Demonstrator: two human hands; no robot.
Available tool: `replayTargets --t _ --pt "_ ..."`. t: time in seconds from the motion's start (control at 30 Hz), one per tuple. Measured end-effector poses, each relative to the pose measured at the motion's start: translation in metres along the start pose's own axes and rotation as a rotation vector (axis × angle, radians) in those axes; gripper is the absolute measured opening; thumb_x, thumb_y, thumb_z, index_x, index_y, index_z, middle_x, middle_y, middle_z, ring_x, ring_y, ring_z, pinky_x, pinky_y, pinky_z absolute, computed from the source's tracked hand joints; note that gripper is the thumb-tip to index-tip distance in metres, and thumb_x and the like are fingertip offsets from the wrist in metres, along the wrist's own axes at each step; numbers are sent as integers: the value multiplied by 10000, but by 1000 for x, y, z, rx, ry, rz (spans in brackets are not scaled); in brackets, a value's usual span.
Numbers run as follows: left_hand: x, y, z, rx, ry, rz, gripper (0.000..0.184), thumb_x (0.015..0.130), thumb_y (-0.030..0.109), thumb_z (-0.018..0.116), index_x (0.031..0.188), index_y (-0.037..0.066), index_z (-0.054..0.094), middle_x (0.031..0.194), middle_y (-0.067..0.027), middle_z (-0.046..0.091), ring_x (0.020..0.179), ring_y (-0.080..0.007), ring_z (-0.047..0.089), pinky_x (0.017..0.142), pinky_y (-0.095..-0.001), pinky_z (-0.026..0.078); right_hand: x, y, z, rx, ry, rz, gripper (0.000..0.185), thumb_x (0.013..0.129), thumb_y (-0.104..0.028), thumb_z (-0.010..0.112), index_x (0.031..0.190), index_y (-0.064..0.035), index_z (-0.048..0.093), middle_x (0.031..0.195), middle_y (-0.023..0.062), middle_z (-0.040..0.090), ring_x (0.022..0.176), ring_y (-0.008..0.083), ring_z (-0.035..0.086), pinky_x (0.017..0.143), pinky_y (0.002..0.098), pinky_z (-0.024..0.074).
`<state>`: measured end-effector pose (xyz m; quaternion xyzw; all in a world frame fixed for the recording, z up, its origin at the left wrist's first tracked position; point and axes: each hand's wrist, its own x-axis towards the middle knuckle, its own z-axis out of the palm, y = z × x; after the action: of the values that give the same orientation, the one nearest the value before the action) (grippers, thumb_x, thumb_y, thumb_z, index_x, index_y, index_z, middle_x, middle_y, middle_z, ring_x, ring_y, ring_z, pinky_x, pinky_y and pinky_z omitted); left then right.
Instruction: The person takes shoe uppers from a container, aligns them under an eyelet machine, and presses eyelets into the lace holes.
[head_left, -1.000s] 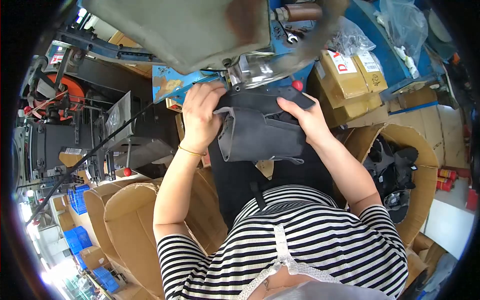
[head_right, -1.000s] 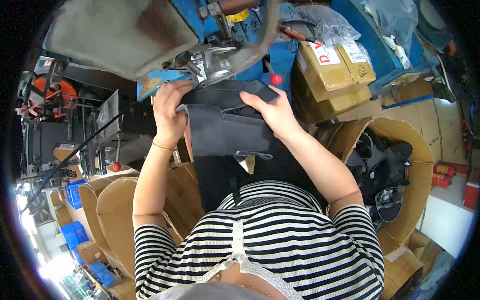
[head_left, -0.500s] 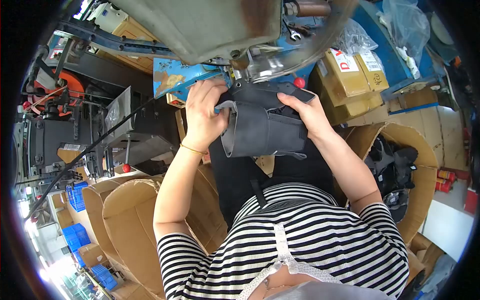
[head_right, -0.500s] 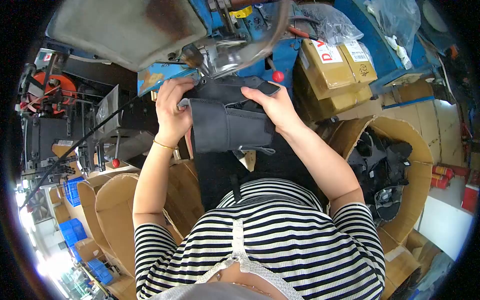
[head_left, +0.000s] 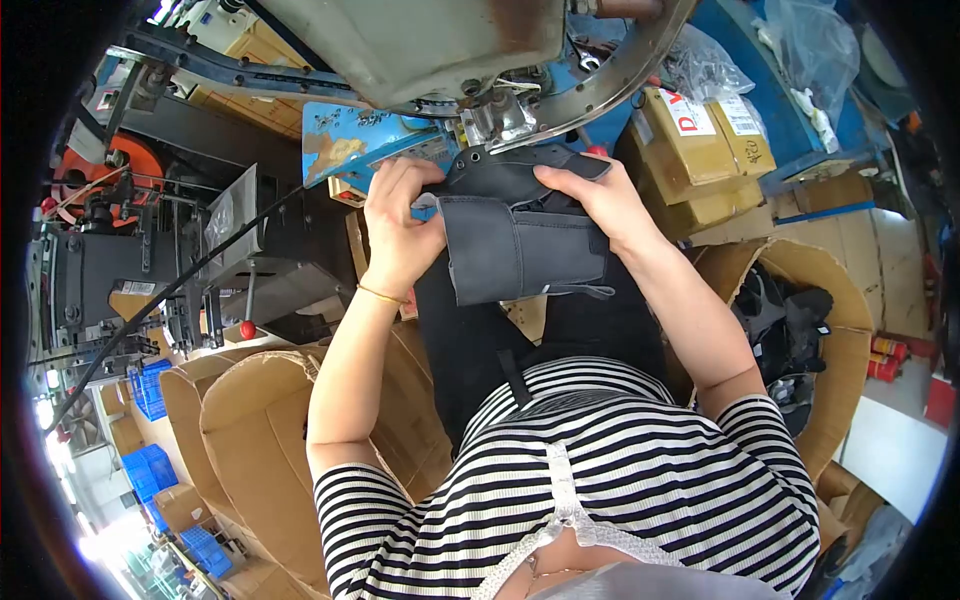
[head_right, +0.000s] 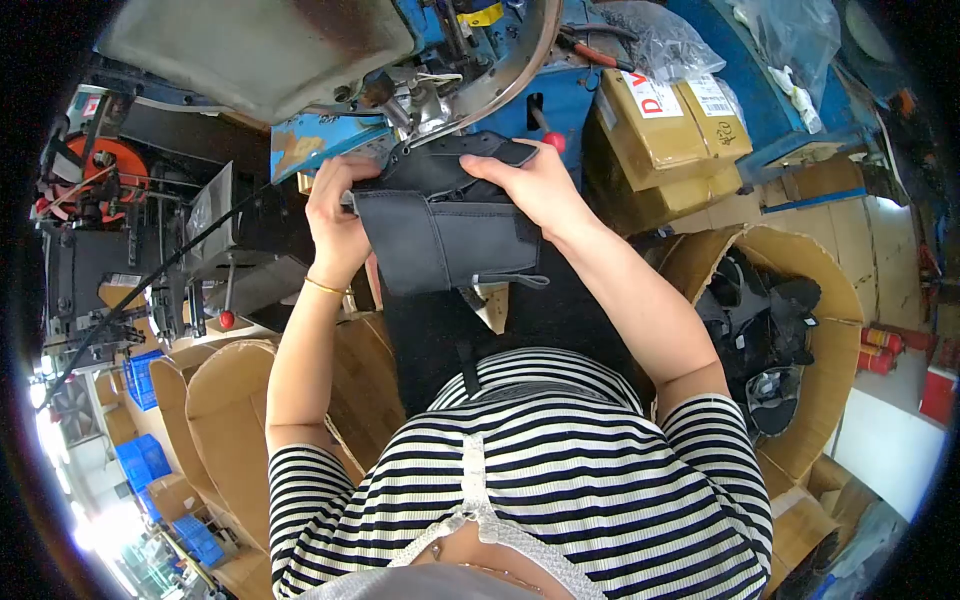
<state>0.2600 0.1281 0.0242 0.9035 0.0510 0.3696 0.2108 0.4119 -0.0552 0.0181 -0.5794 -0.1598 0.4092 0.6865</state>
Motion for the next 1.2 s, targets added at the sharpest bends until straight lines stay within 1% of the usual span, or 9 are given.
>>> replayTargets --t 0.23,0.43,0.6,0.63,0.73,0.83,1.0,1.1,1.2 --pt "0 1 -2 1 -8 10 277 558 -42 667 812 21 576 895 -90 628 837 -301 567 766 -368 450 2 17 -4 154 57 -82 201 826 -119 707 970 18 678 875 62 696 740 119 654 653 252 521" --pt "-2 -1 0 20 4 23 278 572 -56 656 829 21 583 906 -90 631 842 -299 568 767 -365 449 1 7 -3 76 52 -88 211 828 -123 702 974 27 670 849 67 694 701 113 648 640 229 512" --pt "-5 -7 -8 -54 33 -40 274 593 -11 707 842 20 598 890 -98 636 856 -293 592 798 -353 462 15 17 6 -94 56 -299 261 821 -132 707 988 62 657 858 80 698 707 111 646 642 231 511" --pt "-6 -9 -10 -57 46 -51 280 591 13 736 835 15 599 883 -100 636 868 -284 603 807 -347 467 14 14 11 -130 131 -234 272 812 -133 712 989 67 657 851 83 699 706 109 646 640 227 507" --pt "-8 -7 -14 -26 -7 -104 265 622 13 728 860 -13 616 907 -120 644 918 -263 623 842 -321 468 9 -1 16 -30 29 -220 291 801 -145 721 990 68 658 840 84 701 702 106 646 628 226 502" --pt "-14 -10 -6 -120 -34 -161 262 627 10 727 862 -14 614 904 -120 640 905 -261 620 839 -317 466 15 4 8 -119 34 -165 326 787 -178 737 992 64 660 832 90 703 702 112 648 626 228 503" --pt "-15 -8 -4 -87 -4 -122 276 600 28 748 826 11 591 879 -103 632 851 -285 598 785 -333 464 16 3 5 -167 36 -130 329 798 -190 729 1006 55 661 844 96 702 693 122 652 622 234 507" --pt "-19 -9 -3 -73 -1 -115 281 601 31 751 830 13 590 883 -102 633 854 -287 597 788 -340 463 7 -1 0 50 61 -46 301 815 -174 707 1007 53 662 843 94 699 682 132 654 609 240 508" --pt "-17 -7 -2 -79 7 -112 283 603 34 753 835 17 591 887 -101 636 860 -287 598 794 -343 464 6 4 -3 25 31 -73 291 827 -163 693 1011 60 658 834 89 696 670 136 653 602 242 509"
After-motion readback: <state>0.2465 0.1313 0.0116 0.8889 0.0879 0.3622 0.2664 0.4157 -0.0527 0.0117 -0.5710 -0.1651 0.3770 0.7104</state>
